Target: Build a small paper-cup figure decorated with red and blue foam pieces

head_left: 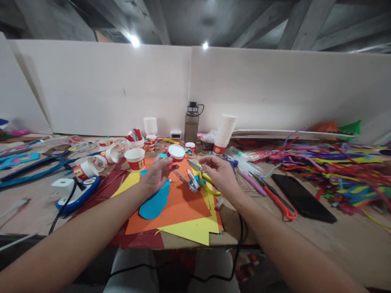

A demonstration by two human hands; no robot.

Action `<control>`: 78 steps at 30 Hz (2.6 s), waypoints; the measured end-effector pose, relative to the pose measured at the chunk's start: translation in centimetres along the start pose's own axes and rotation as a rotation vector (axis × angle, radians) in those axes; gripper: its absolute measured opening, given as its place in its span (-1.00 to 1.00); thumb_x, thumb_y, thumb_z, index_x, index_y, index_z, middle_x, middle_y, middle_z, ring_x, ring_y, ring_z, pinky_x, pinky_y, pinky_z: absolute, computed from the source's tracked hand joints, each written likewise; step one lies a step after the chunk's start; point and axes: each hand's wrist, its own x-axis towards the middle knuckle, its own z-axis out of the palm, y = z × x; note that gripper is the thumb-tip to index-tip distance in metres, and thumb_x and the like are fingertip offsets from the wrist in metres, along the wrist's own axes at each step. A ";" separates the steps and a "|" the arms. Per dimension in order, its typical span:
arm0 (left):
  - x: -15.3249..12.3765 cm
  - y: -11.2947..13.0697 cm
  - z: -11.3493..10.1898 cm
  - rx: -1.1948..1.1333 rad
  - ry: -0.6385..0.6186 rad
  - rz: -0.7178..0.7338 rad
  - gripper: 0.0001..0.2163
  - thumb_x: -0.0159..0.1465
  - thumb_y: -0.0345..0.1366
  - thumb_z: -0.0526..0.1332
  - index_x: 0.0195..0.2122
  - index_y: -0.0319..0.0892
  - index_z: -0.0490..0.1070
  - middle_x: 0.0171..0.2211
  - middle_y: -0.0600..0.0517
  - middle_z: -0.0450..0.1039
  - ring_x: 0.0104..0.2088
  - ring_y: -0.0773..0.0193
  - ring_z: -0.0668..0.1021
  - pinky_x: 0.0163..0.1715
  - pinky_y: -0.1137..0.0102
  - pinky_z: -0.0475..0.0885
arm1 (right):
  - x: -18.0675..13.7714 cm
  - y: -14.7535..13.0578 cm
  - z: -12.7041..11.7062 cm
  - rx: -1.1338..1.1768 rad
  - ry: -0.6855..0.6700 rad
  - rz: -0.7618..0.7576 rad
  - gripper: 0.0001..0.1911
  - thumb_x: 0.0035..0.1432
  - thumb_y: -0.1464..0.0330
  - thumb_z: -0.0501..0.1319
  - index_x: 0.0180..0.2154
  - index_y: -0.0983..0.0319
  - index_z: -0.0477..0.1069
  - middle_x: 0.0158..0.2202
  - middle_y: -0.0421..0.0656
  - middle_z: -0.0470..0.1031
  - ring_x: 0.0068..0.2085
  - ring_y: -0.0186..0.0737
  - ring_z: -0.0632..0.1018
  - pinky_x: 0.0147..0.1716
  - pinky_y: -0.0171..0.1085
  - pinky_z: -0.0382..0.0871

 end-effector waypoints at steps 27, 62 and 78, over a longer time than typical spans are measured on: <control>-0.4 -0.5 0.3 0.177 -0.184 0.198 -0.47 0.06 -0.28 0.34 0.10 -0.11 0.37 -0.07 -0.05 0.53 -0.07 0.14 0.54 -0.05 0.29 0.41 | 0.3 0.4 0.0 -0.043 -0.041 0.038 -0.92 0.00 0.36 0.17 -0.39 0.22 0.39 -0.48 -0.22 0.40 -0.44 -0.30 0.38 -0.44 -0.30 0.24; -0.3 -1.0 -0.3 0.250 -0.204 0.171 -0.51 0.07 -0.26 0.33 0.07 -0.12 0.39 -0.14 -0.03 0.53 -0.09 0.13 0.53 -0.02 0.26 0.38 | 0.3 1.0 -0.3 -0.220 -0.029 -0.053 -0.90 0.00 0.42 0.11 -0.40 0.21 0.39 -0.40 -0.19 0.41 -0.40 -0.28 0.36 -0.39 -0.28 0.21; -0.1 -1.0 -0.3 0.260 -0.200 0.186 -0.49 0.07 -0.27 0.32 0.09 -0.14 0.38 -0.11 -0.05 0.52 -0.09 0.12 0.52 -0.06 0.27 0.37 | 0.3 0.9 -0.3 -0.218 -0.042 -0.078 -0.87 -0.08 0.49 0.07 -0.47 0.21 0.37 -0.45 -0.22 0.37 -0.41 -0.30 0.36 -0.39 -0.30 0.19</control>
